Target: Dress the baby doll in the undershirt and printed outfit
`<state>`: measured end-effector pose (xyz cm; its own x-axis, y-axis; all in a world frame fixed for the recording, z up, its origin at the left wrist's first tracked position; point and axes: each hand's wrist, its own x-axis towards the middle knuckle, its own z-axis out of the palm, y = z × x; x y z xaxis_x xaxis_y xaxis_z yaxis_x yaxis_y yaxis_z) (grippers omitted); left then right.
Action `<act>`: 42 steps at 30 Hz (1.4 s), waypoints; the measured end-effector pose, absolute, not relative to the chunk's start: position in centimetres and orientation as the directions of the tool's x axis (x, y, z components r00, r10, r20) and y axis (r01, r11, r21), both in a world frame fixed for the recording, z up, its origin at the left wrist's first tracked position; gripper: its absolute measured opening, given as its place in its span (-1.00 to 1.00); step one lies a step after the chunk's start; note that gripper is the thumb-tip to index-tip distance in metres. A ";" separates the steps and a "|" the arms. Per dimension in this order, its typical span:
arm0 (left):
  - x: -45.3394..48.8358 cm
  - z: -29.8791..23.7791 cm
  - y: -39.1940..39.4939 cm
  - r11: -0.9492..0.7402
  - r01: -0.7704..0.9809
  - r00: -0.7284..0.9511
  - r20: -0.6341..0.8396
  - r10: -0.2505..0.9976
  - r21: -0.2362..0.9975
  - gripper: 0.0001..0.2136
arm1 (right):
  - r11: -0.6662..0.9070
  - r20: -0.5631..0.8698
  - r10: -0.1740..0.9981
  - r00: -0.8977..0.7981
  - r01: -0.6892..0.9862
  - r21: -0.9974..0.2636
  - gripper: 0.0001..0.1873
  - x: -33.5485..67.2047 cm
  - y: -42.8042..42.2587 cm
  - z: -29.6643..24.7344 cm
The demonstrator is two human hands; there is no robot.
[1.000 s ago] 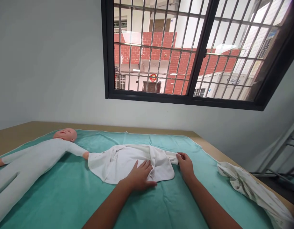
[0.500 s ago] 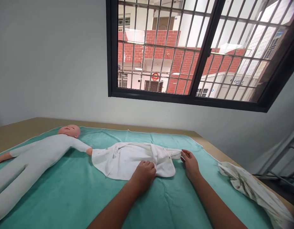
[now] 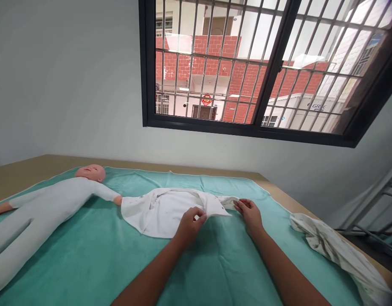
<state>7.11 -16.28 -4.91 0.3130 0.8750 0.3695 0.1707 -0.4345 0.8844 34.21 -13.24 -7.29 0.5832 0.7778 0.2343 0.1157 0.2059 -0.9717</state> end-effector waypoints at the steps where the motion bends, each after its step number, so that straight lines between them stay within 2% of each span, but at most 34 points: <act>1: 7.2 -5.0 -16.4 -0.477 0.187 0.363 0.390 0.846 0.859 -0.86 | 0.197 0.254 0.770 0.585 0.160 -0.967 -0.66 34.1 -13.3 -7.2; 3: 7.5 -5.3 -16.9 -0.559 0.270 0.468 0.400 0.788 0.784 -0.85 | 0.181 0.297 0.752 0.589 0.250 -0.951 -0.67 33.4 -13.7 -6.8; 5: 7.9 -5.3 -17.4 -0.595 0.360 0.557 0.346 0.755 0.718 -0.79 | 0.197 0.384 0.760 0.525 0.377 -0.905 -0.72 31.9 -14.4 -6.3; 7: 8.1 -5.2 -17.4 -0.523 0.351 0.591 0.249 0.767 0.777 -0.74 | 0.269 0.498 0.807 0.316 0.555 -0.787 -0.74 29.6 -15.3 -5.8; 9: 7.9 -4.8 -17.1 -0.390 0.260 0.598 0.169 0.783 0.884 -0.68 | 0.392 0.541 0.841 -0.013 0.703 -0.593 -0.70 26.9 -16.4 -5.5; 11: 6.7 -4.3 -16.4 -0.315 0.218 0.568 0.142 0.811 0.924 -0.63 | 0.509 0.488 0.825 -0.287 0.753 -0.418 -0.68 24.3 -17.4 -5.4; 14: 2.6 -3.9 -15.6 -0.415 0.397 0.462 0.212 0.861 0.819 -0.66 | 0.601 0.363 0.788 -0.498 0.751 -0.274 -0.79 22.2 -18.5 -5.4; 15: 0.7 -3.8 -15.6 -0.463 0.498 0.436 0.249 0.865 0.733 -0.72 | 0.605 0.332 0.788 -0.519 0.753 -0.260 -0.83 22.0 -18.7 -5.4; 17: -3.6 -4.1 -15.9 -0.551 0.626 0.458 0.311 0.833 0.552 -0.87 | 0.599 0.288 0.797 -0.530 0.756 -0.265 -0.78 22.1 -18.9 -5.4; 20: -9.6 -5.1 -16.6 -0.641 0.697 0.566 0.302 0.767 0.322 -0.78 | 0.606 0.265 0.795 -0.546 0.739 -0.295 -0.60 22.6 -18.8 -5.4; 22: -12.3 -6.0 -16.8 -0.675 0.700 0.595 0.333 0.731 0.231 -0.70 | 0.646 0.270 0.763 -0.588 0.711 -0.277 -0.56 22.7 -18.8 -5.4; 23: -13.2 -6.5 -16.8 -0.683 0.704 0.600 0.353 0.718 0.193 -0.67 | 0.670 0.285 0.741 -0.608 0.699 -0.248 -0.60 22.6 -18.8 -5.4; 25: -14.0 -7.3 -16.6 -0.680 0.722 0.597 0.384 0.704 0.126 -0.65 | 0.717 0.326 0.686 -0.651 0.680 -0.153 -0.76 22.4 -18.8 -5.6; 27: -13.8 -7.8 -16.2 -0.663 0.745 0.588 0.397 0.704 0.072 -0.68 | 0.747 0.365 0.629 -0.686 0.664 -0.040 -0.79 22.1 -18.8 -5.8; 29: -13.0 -8.0 -15.8 -0.650 0.759 0.586 0.398 0.706 0.036 -0.72 | 0.761 0.385 0.590 -0.710 0.648 0.028 -0.76 21.9 -18.7 -6.2; 32: -12.0 -7.7 -15.4 -0.635 0.771 0.570 0.396 0.720 0.044 -0.78 | 0.751 0.404 0.599 -0.692 0.661 0.019 -0.78 21.8 -18.6 -6.5; 36: -11.8 -6.7 -15.7 -0.635 0.761 0.524 0.451 0.723 0.134 -0.78 | 0.670 0.385 0.709 -0.591 0.735 -0.106 -0.75 21.7 -18.7 -6.4; 42: -11.9 -5.5 -17.1 -0.669 0.721 0.512 0.513 0.689 0.179 -0.82 | 0.534 0.296 0.839 -0.457 0.796 -0.283 -0.72 21.5 -19.5 -5.7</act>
<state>-11.93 -17.13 -5.51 0.5120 0.6890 0.5129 0.7209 -0.6694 0.1795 21.45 -19.47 -5.72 -0.4570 0.8387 0.2962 0.7965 0.5341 -0.2834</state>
